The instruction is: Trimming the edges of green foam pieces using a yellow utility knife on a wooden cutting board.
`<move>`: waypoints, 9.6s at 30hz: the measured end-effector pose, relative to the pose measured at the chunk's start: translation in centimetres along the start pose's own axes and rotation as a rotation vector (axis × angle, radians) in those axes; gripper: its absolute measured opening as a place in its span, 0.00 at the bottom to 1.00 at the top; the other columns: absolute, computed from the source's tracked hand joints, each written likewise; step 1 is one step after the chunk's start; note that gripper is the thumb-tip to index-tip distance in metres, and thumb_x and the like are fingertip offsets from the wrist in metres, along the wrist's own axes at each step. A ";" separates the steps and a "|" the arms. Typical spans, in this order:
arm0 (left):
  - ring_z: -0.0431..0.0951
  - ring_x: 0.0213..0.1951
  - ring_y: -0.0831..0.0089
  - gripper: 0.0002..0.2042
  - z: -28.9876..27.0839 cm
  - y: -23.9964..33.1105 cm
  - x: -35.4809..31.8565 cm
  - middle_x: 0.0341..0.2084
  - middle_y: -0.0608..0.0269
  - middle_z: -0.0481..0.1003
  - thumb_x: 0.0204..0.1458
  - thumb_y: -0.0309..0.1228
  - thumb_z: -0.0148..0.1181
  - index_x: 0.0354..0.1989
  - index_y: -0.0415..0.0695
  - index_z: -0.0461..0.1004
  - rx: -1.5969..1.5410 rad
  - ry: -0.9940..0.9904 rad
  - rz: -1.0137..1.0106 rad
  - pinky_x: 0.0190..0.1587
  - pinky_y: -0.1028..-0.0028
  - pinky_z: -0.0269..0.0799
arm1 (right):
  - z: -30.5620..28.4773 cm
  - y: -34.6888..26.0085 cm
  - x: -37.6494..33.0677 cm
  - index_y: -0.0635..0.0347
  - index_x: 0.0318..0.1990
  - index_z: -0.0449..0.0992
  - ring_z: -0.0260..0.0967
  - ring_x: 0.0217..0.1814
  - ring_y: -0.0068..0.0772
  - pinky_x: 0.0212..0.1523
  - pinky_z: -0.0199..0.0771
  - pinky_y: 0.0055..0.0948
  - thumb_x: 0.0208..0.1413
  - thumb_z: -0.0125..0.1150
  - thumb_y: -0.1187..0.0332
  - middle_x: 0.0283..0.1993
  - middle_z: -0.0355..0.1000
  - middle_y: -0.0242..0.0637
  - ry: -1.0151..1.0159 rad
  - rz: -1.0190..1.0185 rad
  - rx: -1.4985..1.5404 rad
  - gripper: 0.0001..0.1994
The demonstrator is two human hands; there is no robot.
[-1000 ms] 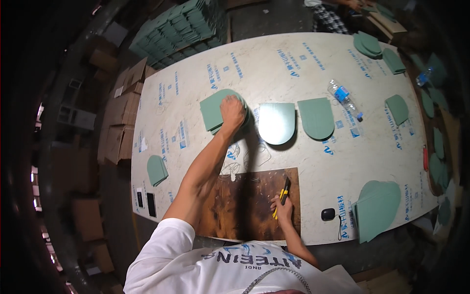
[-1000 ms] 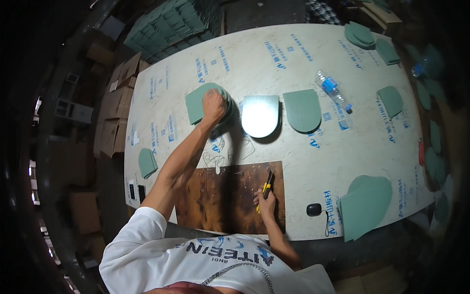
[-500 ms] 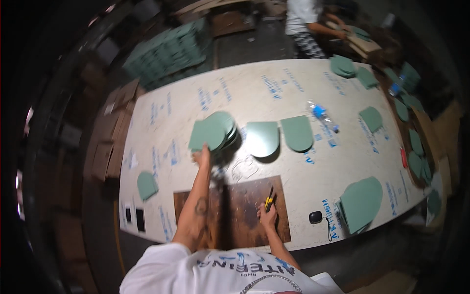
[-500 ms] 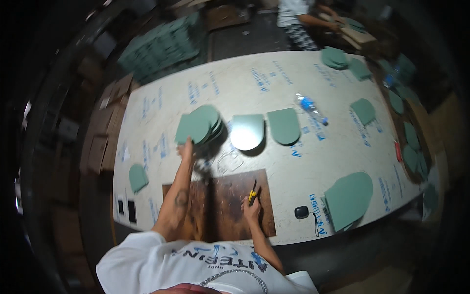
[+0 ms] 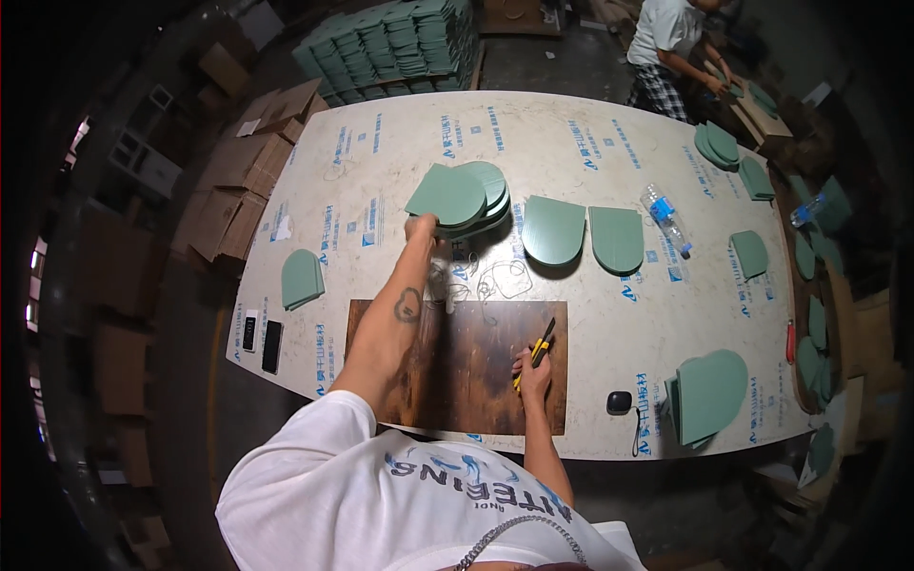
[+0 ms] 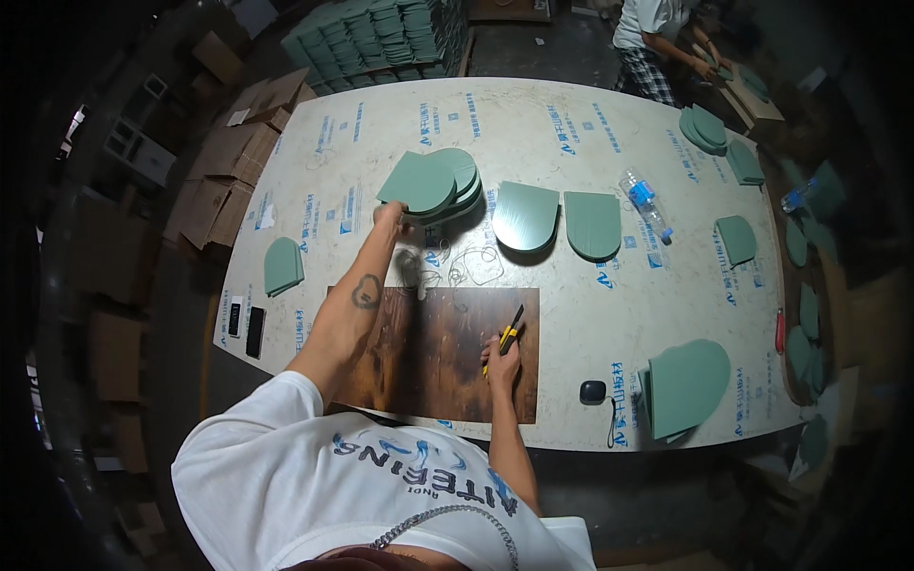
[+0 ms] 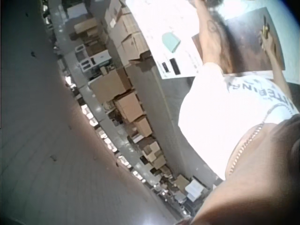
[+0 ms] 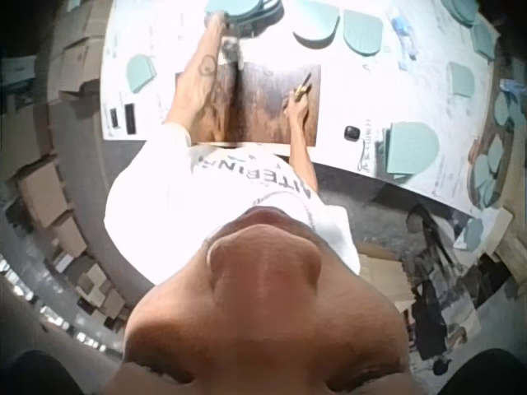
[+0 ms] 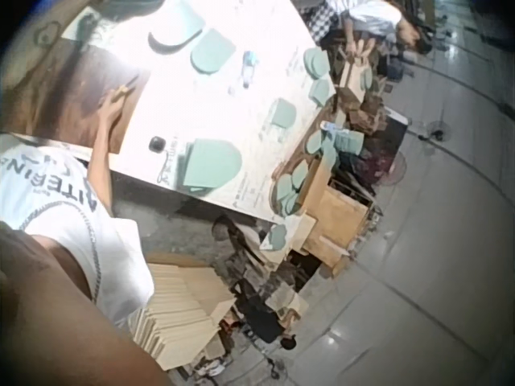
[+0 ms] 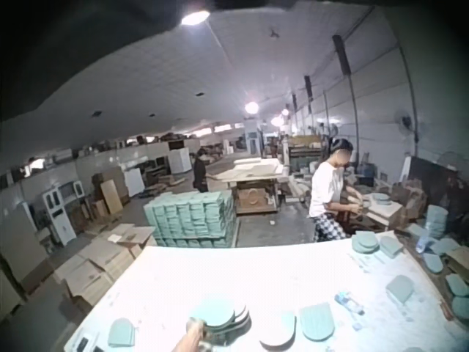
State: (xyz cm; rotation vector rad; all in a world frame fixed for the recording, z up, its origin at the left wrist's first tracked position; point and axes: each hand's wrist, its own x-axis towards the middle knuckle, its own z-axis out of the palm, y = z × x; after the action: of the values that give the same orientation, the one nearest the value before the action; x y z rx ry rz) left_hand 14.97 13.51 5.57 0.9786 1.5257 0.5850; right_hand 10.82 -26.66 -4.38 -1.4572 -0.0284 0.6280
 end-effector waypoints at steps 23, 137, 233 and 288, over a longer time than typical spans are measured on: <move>0.80 0.35 0.65 0.11 -16.3 -3.2 -0.4 0.22 0.61 0.72 0.60 0.21 0.59 0.24 0.42 0.68 -0.289 -1.340 -0.125 0.58 0.62 0.80 | 6.2 5.3 -34.3 0.60 0.56 0.74 0.71 0.26 0.23 0.27 0.73 0.23 0.68 0.60 0.64 0.31 0.75 0.33 0.784 0.083 0.269 0.14; 0.76 0.46 0.60 0.13 -12.6 -26.1 -14.4 0.40 0.54 0.74 0.58 0.18 0.56 0.50 0.41 0.79 0.805 -0.925 1.920 0.53 0.68 0.70 | 19.7 11.7 -33.2 0.56 0.54 0.83 0.75 0.40 0.36 0.34 0.77 0.33 0.47 0.77 0.65 0.45 0.72 0.38 0.793 -0.011 -0.894 0.24; 0.78 0.51 0.65 0.12 -11.7 -25.9 -13.5 0.44 0.52 0.78 0.67 0.23 0.50 0.51 0.34 0.78 0.622 -1.256 1.696 0.56 0.71 0.70 | 13.1 12.7 -28.4 0.57 0.55 0.82 0.75 0.42 0.34 0.33 0.83 0.30 0.51 0.73 0.66 0.49 0.76 0.39 0.897 -0.284 -0.955 0.21; 0.49 0.74 0.36 0.74 -15.6 -21.9 -12.7 0.73 0.33 0.51 0.10 0.72 0.76 0.74 0.41 0.58 1.003 -1.772 2.124 0.72 0.38 0.48 | 14.9 12.6 -31.1 0.52 0.52 0.82 0.74 0.36 0.37 0.34 0.79 0.34 0.50 0.74 0.58 0.43 0.72 0.36 0.767 -0.222 -0.949 0.21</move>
State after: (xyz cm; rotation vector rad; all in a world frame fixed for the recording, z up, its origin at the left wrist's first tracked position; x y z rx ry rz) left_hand -6.04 -6.11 -2.13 2.4947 -1.4502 -0.0899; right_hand -25.87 -26.13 -2.98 -2.4905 0.1272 -0.2228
